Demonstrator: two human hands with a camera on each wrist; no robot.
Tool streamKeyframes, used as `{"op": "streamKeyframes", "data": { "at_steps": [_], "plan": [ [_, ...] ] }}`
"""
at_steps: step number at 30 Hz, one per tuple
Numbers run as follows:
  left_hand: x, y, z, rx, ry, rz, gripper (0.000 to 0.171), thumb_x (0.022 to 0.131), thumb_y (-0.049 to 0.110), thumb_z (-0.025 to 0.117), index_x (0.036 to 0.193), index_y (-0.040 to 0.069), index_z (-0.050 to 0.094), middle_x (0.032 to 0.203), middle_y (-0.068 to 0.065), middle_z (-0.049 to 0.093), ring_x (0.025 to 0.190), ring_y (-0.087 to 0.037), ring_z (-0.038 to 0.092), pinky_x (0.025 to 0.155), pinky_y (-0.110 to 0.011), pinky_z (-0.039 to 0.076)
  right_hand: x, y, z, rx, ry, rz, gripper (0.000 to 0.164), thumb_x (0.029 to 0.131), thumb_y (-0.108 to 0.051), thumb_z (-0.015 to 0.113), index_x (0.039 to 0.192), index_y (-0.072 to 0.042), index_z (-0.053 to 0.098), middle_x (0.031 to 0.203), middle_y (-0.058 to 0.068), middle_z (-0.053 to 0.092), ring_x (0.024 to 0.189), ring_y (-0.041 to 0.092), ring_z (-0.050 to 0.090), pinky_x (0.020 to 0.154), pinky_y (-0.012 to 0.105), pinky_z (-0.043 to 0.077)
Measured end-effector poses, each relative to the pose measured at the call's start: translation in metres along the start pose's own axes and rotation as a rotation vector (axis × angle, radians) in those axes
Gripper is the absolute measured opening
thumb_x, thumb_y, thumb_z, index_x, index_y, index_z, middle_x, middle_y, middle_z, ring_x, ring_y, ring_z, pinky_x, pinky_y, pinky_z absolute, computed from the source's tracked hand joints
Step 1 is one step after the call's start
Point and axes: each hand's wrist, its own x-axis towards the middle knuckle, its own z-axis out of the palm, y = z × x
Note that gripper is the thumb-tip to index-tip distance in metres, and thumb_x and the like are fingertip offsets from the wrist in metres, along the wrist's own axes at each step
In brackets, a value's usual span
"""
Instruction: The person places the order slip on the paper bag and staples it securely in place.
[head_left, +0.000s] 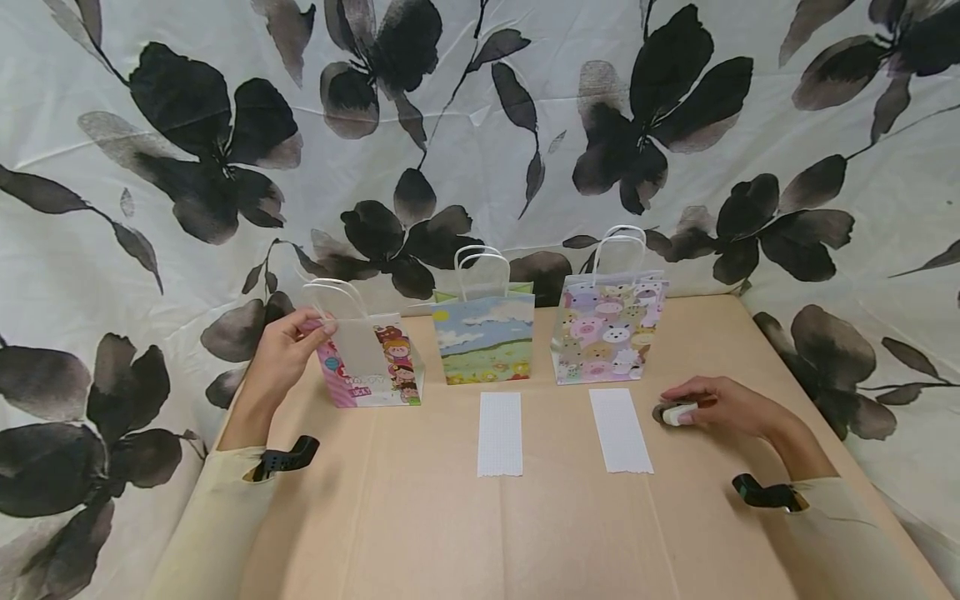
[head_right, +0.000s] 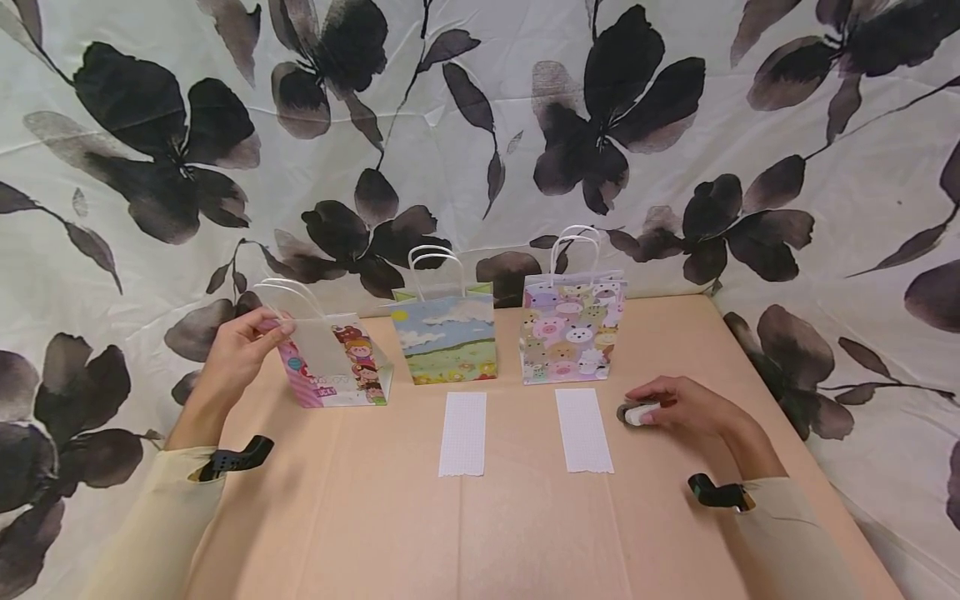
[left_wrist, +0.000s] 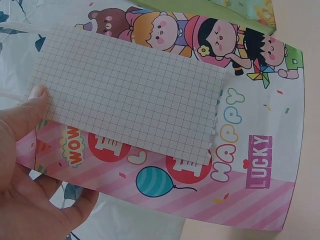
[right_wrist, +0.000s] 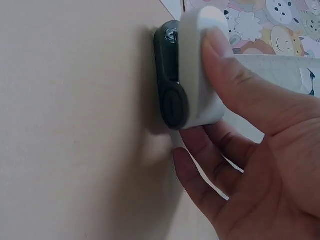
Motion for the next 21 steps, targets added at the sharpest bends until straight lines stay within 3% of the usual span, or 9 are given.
{"op": "streamKeyframes", "data": {
  "at_steps": [8,14,21],
  "plan": [
    [0.001,0.0,0.0,-0.017,-0.005,-0.008,0.032,0.1,0.031,0.066,0.116,0.004,0.068,0.101,0.001,0.068,0.095,-0.014,0.06,0.081,-0.019,0.049,-0.001,-0.003,0.004,0.004,-0.04,0.05,0.043,0.089,-0.025,0.08,0.126,-0.009,0.066,0.123,0.012,0.065,0.106,0.011,0.059,0.086,0.023,0.052],
    [0.001,0.002,0.0,-0.014,0.0,-0.028,0.033,0.099,0.033,0.066,0.116,0.004,0.068,0.101,0.002,0.067,0.095,-0.015,0.059,0.081,-0.019,0.048,0.002,-0.009,0.004,-0.037,-0.012,0.042,0.038,0.09,-0.027,0.079,0.123,-0.015,0.065,0.121,0.006,0.065,0.106,0.012,0.059,0.089,0.021,0.05],
    [0.001,0.001,0.0,-0.017,-0.003,-0.027,0.033,0.1,0.033,0.065,0.116,0.005,0.068,0.1,0.003,0.067,0.095,-0.016,0.058,0.082,-0.023,0.05,0.007,-0.028,0.002,0.018,0.046,-0.002,0.038,0.088,-0.025,0.081,0.123,-0.016,0.066,0.118,0.008,0.066,0.099,0.017,0.06,0.082,0.026,0.051]
  ]
}}
